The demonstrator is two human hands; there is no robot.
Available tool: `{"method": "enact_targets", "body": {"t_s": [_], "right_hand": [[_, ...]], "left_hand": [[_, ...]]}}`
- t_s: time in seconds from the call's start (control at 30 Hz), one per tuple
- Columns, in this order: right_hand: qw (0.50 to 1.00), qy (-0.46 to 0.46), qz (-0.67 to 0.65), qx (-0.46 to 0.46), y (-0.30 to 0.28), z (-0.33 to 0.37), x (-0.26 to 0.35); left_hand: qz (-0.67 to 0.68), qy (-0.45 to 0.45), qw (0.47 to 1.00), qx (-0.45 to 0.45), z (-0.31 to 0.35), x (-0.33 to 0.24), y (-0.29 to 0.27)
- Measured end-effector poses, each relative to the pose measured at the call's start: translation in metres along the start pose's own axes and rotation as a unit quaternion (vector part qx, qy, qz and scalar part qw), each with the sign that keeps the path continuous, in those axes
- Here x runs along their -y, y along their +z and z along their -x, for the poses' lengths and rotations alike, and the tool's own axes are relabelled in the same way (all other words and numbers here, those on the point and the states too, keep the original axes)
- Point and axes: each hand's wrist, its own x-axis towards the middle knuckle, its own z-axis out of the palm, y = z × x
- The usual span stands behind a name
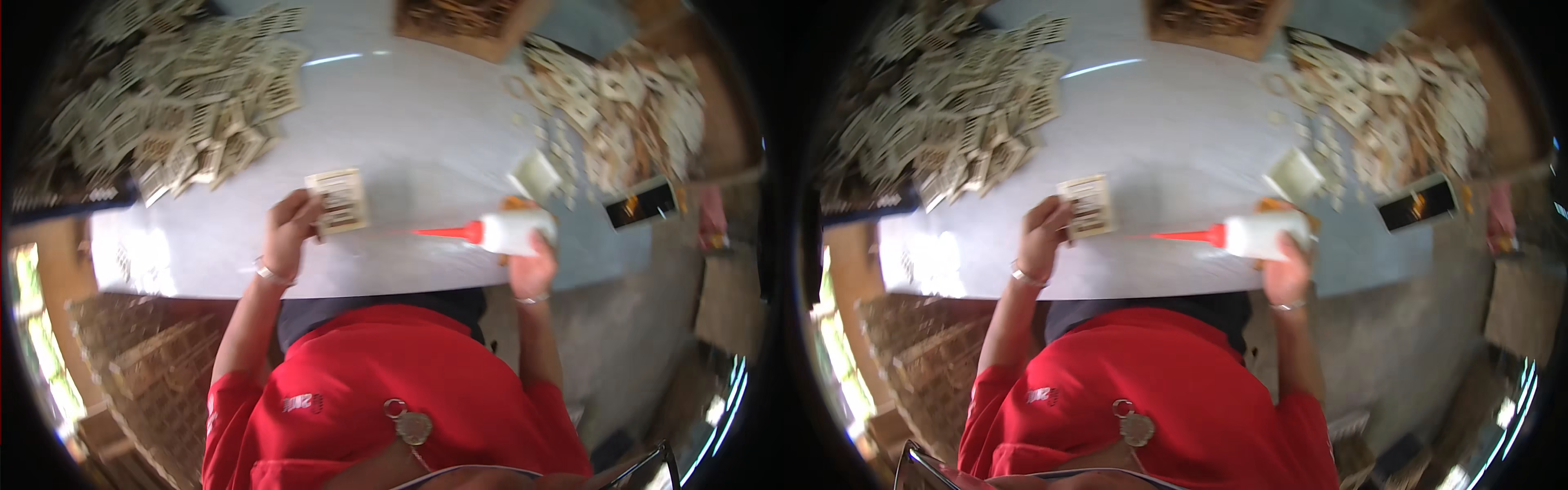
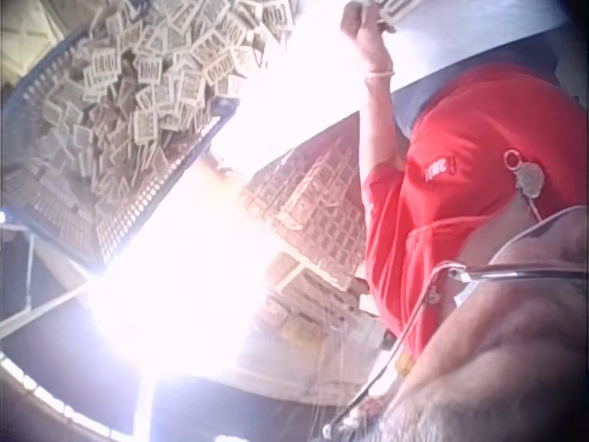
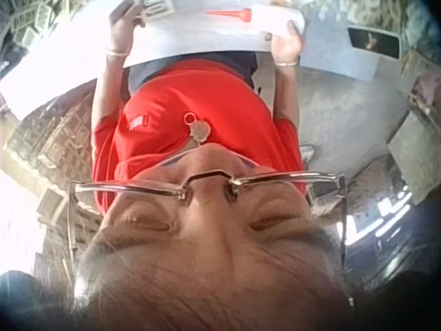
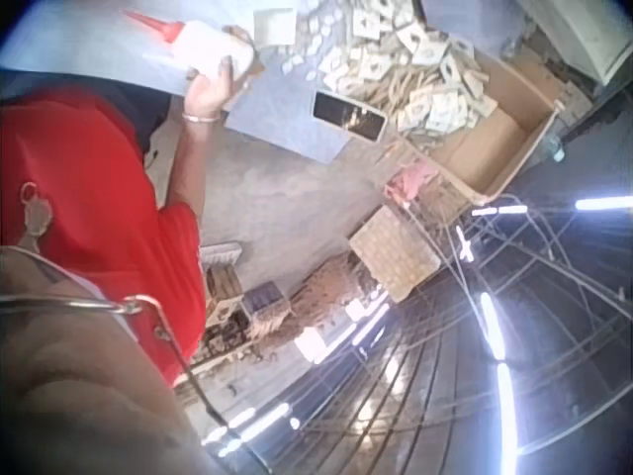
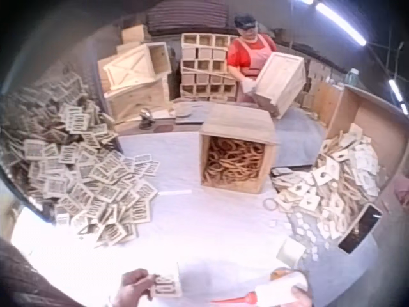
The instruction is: Assembling and gluing small laser-cut wooden boxes.
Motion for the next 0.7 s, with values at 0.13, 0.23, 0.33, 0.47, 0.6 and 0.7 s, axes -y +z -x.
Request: {"method": "enact_targets", "body": {"t_s": [0.13, 0.23, 0.33, 0.47, 0.6, 0.7], "right_hand": [[0.999, 0.001, -0.008, 0.052, -0.013, -0.010, 0.010], [0.992, 0.033, -0.084, 0.091, -0.008, -0.011, 0.015], [0.993, 0.009, -0.088, 0.078, -0.003, -0.012, 0.018], [0.994, 0.000, -0.078, 0.073, 0.005, -0.016, 0.023], [0.993, 0.025, -0.082, 0.086, 0.002, -0.022, 0.020], [0.992, 0.031, -0.090, 0.083, 0.000, -0.026, 0.017]], "left_hand": [[-0.045, 0.054, 0.998, 0.008, -0.028, 0.006, 0.010], [-0.141, 0.076, 0.987, -0.023, -0.046, 0.009, 0.012], [-0.274, 0.031, 0.961, -0.012, -0.045, -0.019, 0.010], [-0.448, 0.344, 0.819, -0.097, -0.076, -0.024, -0.025], [-0.585, 0.482, 0.648, -0.079, -0.123, -0.077, -0.055], [-0.666, -0.006, 0.741, -0.084, -0.139, -0.115, -0.033]]}}
